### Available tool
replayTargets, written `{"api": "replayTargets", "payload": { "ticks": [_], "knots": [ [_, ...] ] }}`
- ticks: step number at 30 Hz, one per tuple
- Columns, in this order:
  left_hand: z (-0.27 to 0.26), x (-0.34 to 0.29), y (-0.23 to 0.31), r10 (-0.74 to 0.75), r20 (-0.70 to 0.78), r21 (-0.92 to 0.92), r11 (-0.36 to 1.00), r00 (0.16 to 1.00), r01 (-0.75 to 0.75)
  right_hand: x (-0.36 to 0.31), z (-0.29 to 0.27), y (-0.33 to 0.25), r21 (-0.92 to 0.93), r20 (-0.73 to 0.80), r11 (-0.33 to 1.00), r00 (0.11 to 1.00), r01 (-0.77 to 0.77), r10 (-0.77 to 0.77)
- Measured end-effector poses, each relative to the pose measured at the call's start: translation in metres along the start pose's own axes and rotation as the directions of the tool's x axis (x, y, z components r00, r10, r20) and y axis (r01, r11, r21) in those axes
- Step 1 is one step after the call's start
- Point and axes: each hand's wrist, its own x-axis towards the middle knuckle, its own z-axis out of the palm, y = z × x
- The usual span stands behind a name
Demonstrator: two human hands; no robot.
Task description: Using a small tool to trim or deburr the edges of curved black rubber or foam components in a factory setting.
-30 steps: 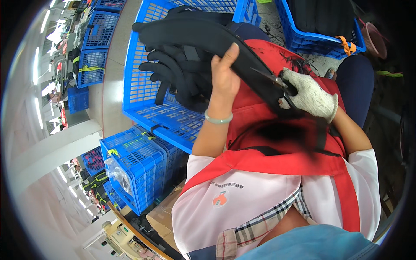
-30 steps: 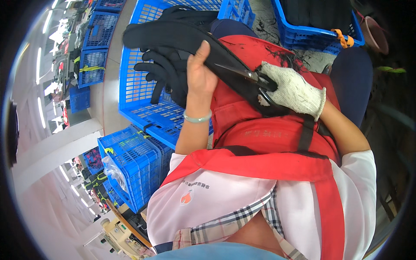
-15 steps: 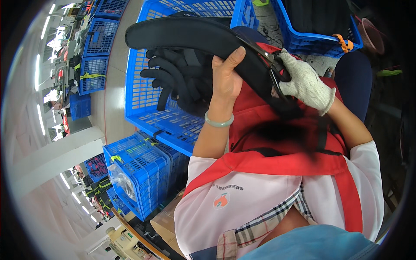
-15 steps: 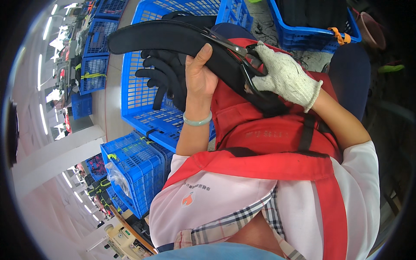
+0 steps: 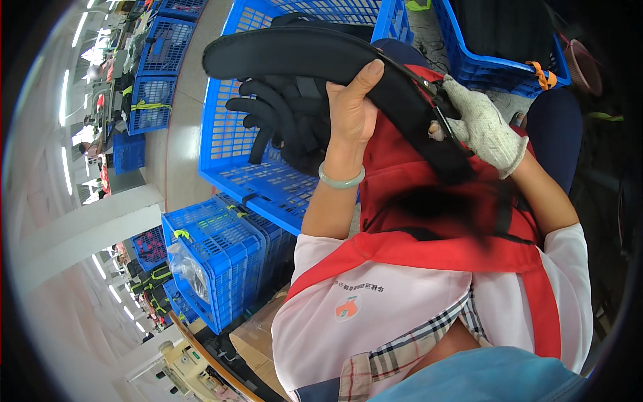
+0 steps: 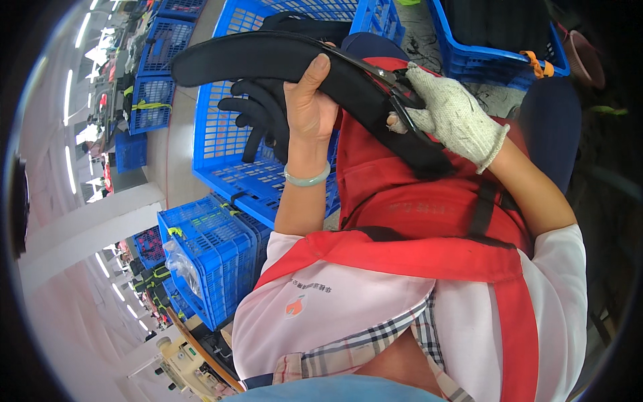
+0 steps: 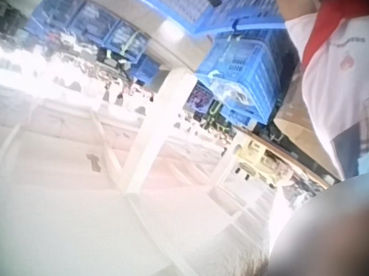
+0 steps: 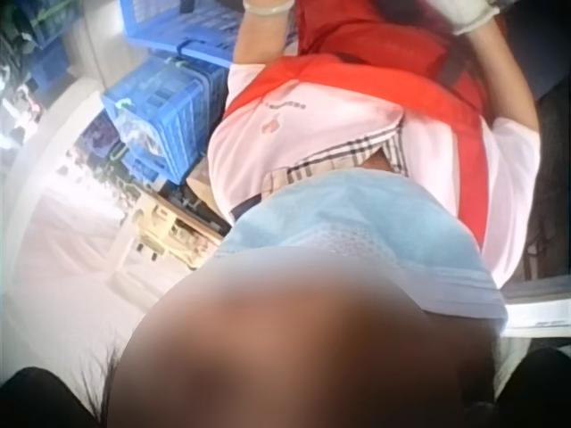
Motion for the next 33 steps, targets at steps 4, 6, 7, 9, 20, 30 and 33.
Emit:
{"api": "replayTargets", "payload": {
  "ticks": [4,6,7,9,20,30,33],
  "knots": [
    [0.007,-0.005,-0.001,0.025,0.044,0.017,1.0,0.999,-0.026,0.0,-0.001,-0.004,-0.234,-0.043,0.952,0.976,0.199,-0.215],
    [0.006,-0.005,0.002,0.008,0.052,0.01,1.0,0.999,-0.009,0.0,-0.002,-0.014,-0.395,-0.051,0.875,0.944,0.279,-0.325],
    [0.005,-0.005,0.003,-0.008,0.061,0.005,1.0,0.998,0.007,-0.001,-0.003,-0.017,-0.358,-0.033,0.902,0.962,0.241,-0.27],
    [0.006,-0.005,0.003,-0.011,0.053,-0.013,1.0,0.999,0.012,-0.002,-0.005,-0.019,-0.325,-0.013,0.925,0.977,0.199,-0.215],
    [0.017,-0.006,-0.001,0.007,0.087,-0.033,0.999,0.996,-0.004,0.003,-0.013,-0.017,-0.12,-0.011,0.98,0.987,0.159,-0.161],
    [0.013,0.0,0.011,0.069,0.08,-0.059,0.996,0.994,-0.064,0.01,-0.018,-0.021,0.293,-0.014,0.932,0.975,0.214,-0.22],
    [0.017,-0.002,0.013,0.062,0.088,-0.057,0.997,0.994,-0.057,0.005,-0.026,-0.037,-0.328,0.023,0.931,0.986,0.162,-0.163]
  ]
}}
